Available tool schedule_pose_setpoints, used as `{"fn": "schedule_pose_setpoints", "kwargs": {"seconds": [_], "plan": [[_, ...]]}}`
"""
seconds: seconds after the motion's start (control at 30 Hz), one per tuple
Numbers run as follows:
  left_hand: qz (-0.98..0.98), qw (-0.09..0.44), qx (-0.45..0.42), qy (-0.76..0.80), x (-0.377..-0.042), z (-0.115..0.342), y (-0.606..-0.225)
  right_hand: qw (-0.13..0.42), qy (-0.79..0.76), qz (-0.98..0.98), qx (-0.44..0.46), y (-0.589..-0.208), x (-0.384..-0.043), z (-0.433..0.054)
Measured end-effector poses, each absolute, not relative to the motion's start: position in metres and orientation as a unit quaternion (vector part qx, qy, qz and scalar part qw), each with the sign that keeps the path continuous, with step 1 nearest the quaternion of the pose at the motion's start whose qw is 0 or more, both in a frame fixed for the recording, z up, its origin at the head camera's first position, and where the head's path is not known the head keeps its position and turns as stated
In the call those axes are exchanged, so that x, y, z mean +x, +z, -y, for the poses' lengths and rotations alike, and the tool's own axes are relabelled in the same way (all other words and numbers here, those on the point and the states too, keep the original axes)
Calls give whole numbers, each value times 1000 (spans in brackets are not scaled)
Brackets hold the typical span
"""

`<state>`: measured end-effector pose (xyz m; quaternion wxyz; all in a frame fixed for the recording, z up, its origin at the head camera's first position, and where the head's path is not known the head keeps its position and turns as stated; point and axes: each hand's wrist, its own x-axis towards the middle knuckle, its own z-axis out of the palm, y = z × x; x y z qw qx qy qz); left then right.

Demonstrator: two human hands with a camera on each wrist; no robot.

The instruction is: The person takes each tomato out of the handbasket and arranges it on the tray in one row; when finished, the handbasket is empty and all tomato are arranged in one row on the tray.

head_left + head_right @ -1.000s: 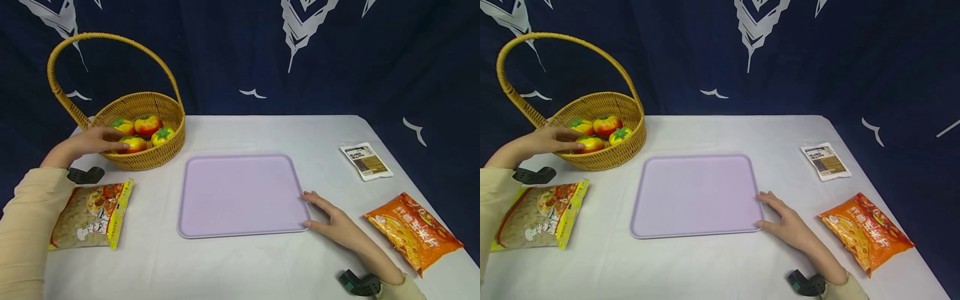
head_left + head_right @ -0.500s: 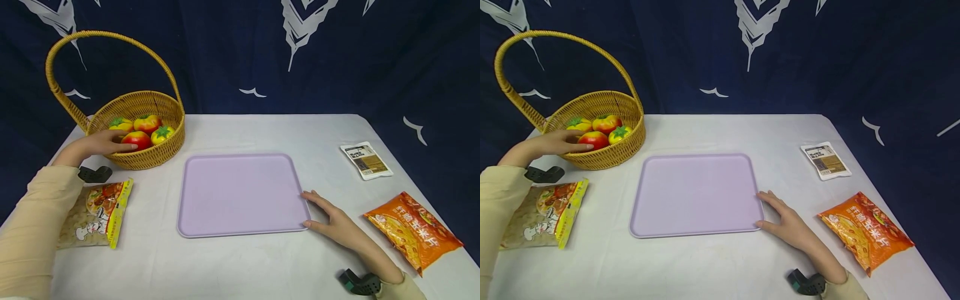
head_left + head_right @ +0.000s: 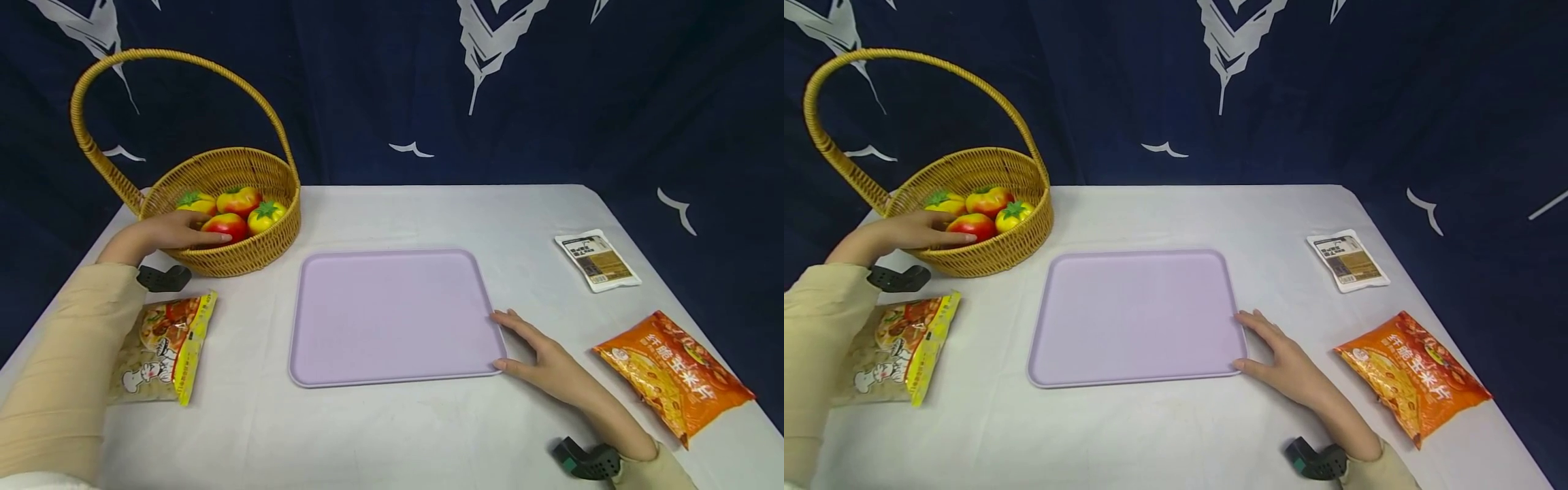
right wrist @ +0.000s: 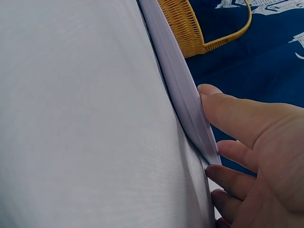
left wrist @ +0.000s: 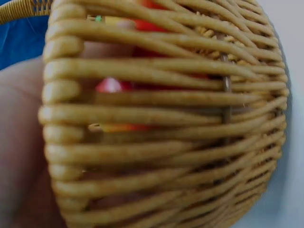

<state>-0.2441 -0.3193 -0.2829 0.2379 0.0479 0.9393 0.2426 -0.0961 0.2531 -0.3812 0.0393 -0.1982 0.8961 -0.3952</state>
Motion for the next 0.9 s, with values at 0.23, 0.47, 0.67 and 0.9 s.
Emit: {"fn": "schedule_pose_setpoints", "kwargs": {"seconds": [0.23,0.47,0.67,0.9], "plan": [[-946,192,43,258,-238,318,-279,36,-388,-899,-202,-383,-97,-253],[-928,126,56,347,-227,315,-265,41,-392,-897,-199,-383,-96,-252],[-897,62,62,433,-220,275,-236,41,-393,-897,-199,-383,-95,-252],[-830,5,157,535,-230,194,-212,38,-390,-897,-202,-383,-96,-253]]}}
